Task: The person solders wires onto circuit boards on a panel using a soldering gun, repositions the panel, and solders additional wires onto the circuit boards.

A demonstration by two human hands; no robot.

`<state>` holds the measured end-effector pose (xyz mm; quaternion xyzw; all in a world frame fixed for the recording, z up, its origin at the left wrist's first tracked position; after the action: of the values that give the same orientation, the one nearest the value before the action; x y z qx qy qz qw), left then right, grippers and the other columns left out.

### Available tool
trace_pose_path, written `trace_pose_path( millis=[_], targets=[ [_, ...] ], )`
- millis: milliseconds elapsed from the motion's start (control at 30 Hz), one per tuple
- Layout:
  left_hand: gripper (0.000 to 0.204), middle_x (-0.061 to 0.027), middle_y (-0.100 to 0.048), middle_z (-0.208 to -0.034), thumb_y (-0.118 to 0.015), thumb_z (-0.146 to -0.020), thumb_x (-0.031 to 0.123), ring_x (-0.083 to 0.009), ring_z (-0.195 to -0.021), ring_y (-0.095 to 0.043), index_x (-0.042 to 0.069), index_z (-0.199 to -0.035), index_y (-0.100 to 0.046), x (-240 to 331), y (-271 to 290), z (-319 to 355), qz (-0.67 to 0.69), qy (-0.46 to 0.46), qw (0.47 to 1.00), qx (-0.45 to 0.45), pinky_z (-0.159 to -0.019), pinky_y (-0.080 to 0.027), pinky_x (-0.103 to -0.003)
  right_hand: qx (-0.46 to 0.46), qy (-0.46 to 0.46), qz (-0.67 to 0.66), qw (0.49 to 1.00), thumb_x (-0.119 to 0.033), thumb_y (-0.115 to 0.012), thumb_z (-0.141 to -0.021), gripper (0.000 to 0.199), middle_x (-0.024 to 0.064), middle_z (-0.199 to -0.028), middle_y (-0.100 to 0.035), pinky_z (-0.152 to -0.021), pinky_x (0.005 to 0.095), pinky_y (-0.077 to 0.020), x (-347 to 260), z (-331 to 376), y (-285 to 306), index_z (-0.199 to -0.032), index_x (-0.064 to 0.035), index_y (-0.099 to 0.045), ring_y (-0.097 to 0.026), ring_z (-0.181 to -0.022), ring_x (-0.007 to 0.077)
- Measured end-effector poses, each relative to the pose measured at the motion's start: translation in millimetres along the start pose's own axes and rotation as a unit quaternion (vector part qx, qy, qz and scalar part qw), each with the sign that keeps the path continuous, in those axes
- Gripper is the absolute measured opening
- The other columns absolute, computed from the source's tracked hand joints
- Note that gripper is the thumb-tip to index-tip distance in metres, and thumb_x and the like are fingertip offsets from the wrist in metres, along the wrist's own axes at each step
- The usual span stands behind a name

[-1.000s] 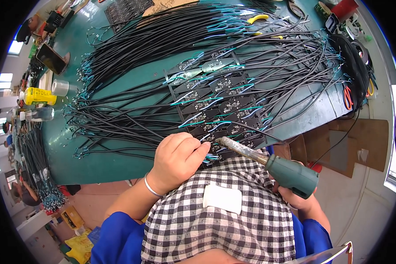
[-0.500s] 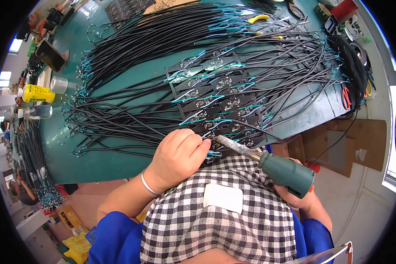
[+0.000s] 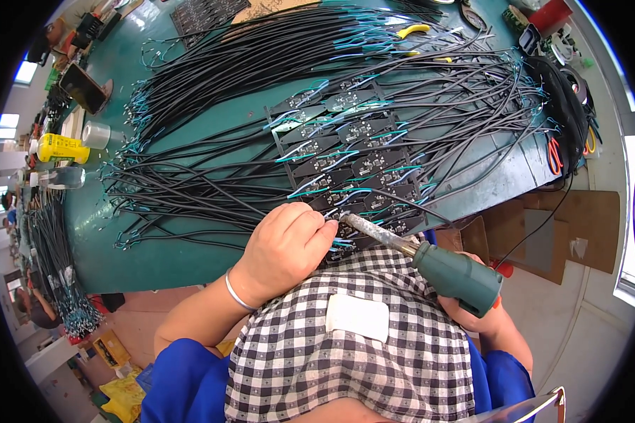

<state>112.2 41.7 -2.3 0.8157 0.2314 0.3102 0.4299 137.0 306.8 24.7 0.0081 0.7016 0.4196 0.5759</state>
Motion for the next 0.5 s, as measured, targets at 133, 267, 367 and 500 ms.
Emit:
trace_pose_path(
  millis=[133, 267, 367, 500],
  targets=[
    [0.011, -0.0055, -0.052, -0.073, -0.064, -0.07, 0.004, -0.0212, -0.072, -0.054, 0.001, -0.08, -0.062, -1, 1, 0, 0.001, -0.006, 1.0, 0.008, -0.062, -0.048, -0.031, 0.023, -0.015, -0.019, 0.999, -0.006, -0.068, -0.068, 0.035, 0.011, -0.102, -0.063, -0.086, 0.034, -0.0482, 4, 6, -1, -0.102, -0.0034, -0.062, -0.06, -0.095, 0.0273],
    [0.017, -0.0063, -0.053, -0.074, -0.064, -0.067, 0.004, -0.0224, -0.072, -0.055, 0.0, -0.083, -0.063, -1, 1, 0, 0.01, 0.002, 1.0, -0.01, -0.061, -0.048, -0.032, 0.05, -0.173, -0.216, 0.96, -0.003, -0.064, -0.071, 0.035, 0.0114, -0.101, -0.064, -0.078, 0.0343, -0.0499, 13, 19, -5, -0.106, -0.002, -0.06, -0.061, -0.087, 0.0248],
    [0.017, -0.0063, -0.053, -0.074, -0.064, -0.067, 0.004, -0.0223, -0.071, -0.055, 0.0, -0.083, -0.063, -1, 1, -2, 0.007, 0.001, 1.0, -0.009, -0.061, -0.047, -0.032, 0.123, -0.211, -0.308, 0.919, -0.025, -0.061, -0.077, 0.042, 0.0067, -0.073, -0.058, -0.052, 0.0238, -0.0406, 15, 26, -8, -0.111, -0.0006, -0.056, -0.054, -0.056, 0.0113],
    [0.011, -0.0054, -0.051, -0.073, -0.064, -0.07, 0.005, -0.0207, -0.07, -0.053, 0.001, -0.081, -0.062, -2, 1, -2, 0.006, 0.0, 1.0, -0.01, -0.061, -0.047, -0.031, 0.149, -0.22, -0.323, 0.908, -0.042, -0.064, -0.076, 0.054, 0.0059, -0.066, -0.057, -0.053, 0.0243, -0.0383, 15, 29, -17, -0.108, 0.0005, -0.057, -0.054, -0.056, 0.0128]
  ],
)
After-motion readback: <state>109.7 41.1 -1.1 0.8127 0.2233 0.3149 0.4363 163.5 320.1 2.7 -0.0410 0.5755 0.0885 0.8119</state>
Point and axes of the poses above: each hand's wrist, its own z-axis away from the middle knuckle, its own y-axis out of the back of the hand, x = y × z, the point moved 3 cm from there along -z, towards the middle knuckle
